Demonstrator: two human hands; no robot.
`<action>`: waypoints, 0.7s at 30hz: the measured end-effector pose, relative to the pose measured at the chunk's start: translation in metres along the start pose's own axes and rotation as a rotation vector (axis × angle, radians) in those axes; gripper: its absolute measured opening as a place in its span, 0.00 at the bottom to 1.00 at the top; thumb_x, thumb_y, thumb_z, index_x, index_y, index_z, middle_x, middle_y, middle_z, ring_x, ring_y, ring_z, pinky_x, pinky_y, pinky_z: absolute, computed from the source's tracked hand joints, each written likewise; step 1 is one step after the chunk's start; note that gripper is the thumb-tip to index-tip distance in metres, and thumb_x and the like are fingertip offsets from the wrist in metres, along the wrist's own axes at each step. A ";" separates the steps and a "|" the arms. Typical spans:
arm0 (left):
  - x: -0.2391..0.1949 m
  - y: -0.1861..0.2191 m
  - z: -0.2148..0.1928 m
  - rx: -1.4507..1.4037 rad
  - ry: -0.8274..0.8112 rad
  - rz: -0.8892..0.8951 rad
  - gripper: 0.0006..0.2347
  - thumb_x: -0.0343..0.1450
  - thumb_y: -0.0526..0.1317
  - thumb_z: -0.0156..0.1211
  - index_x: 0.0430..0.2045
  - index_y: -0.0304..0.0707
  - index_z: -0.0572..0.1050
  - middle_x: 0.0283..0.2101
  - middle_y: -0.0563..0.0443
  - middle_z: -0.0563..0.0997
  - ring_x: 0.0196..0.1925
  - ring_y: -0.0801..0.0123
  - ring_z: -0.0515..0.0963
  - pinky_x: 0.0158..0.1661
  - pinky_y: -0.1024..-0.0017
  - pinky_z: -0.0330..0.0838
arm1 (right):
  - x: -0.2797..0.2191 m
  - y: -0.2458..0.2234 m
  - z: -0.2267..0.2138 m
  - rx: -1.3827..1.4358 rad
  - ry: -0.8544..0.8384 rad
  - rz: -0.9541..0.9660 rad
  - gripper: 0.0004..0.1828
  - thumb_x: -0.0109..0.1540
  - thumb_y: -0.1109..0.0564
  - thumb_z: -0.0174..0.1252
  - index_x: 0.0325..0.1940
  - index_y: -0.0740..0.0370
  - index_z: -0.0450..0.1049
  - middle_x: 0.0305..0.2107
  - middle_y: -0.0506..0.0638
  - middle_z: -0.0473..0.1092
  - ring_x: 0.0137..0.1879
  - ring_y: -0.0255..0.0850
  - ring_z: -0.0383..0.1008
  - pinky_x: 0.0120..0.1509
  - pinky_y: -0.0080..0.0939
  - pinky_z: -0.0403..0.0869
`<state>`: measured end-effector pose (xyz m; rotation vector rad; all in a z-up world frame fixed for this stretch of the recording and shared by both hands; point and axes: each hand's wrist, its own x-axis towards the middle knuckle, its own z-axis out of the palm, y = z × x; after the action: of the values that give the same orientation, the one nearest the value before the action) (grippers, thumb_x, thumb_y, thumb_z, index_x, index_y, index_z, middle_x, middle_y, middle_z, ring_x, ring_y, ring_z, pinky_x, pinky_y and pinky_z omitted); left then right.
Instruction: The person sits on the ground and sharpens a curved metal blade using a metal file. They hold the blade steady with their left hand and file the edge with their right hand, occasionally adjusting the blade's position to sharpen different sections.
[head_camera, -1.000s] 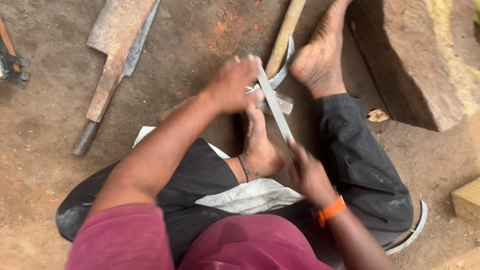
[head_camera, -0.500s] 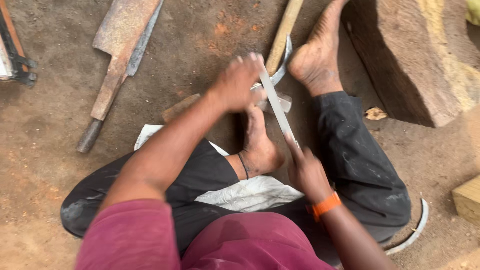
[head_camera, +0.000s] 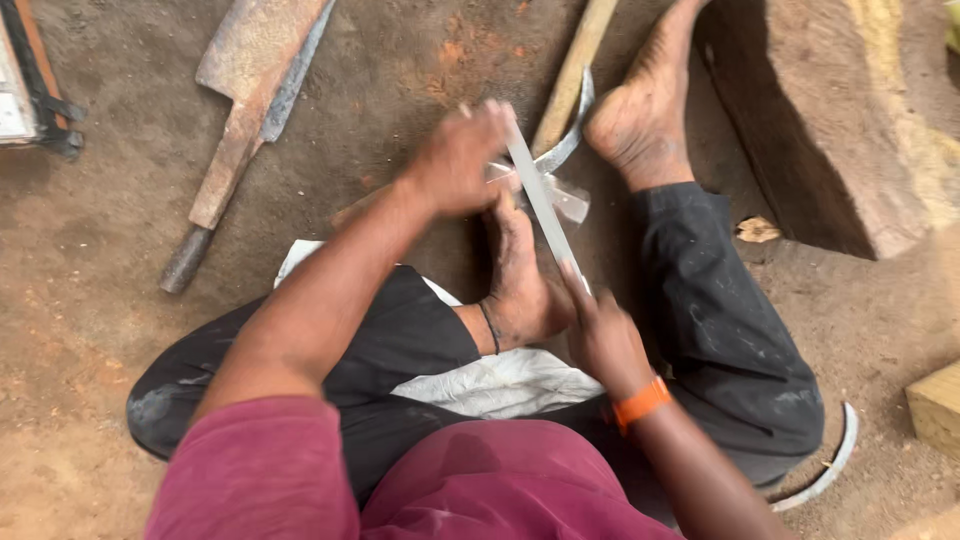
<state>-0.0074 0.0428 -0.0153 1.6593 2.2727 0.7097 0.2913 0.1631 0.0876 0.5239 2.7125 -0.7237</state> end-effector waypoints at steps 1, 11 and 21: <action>0.025 -0.017 -0.003 -0.007 -0.020 -0.102 0.28 0.73 0.56 0.56 0.60 0.31 0.71 0.69 0.36 0.66 0.73 0.52 0.61 0.68 0.48 0.54 | 0.034 0.012 0.006 -0.015 0.057 -0.016 0.41 0.58 0.64 0.56 0.76 0.46 0.59 0.31 0.69 0.70 0.32 0.66 0.74 0.36 0.62 0.73; 0.015 0.074 -0.049 0.247 -0.429 0.052 0.31 0.73 0.57 0.51 0.58 0.22 0.68 0.66 0.26 0.66 0.71 0.44 0.62 0.68 0.50 0.52 | -0.038 -0.020 -0.030 0.213 0.091 -0.064 0.44 0.56 0.68 0.54 0.77 0.53 0.56 0.34 0.69 0.70 0.38 0.65 0.77 0.44 0.59 0.77; 0.044 -0.008 -0.022 0.040 -0.170 -0.363 0.31 0.73 0.55 0.53 0.67 0.33 0.62 0.72 0.36 0.59 0.74 0.44 0.56 0.68 0.45 0.49 | 0.097 0.065 -0.014 0.192 0.028 -0.140 0.42 0.55 0.65 0.59 0.73 0.49 0.60 0.38 0.67 0.74 0.44 0.64 0.76 0.49 0.57 0.74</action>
<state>-0.0387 0.0774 0.0031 1.2168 2.3819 0.4240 0.2287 0.2494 0.0373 0.3910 2.7423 -1.0284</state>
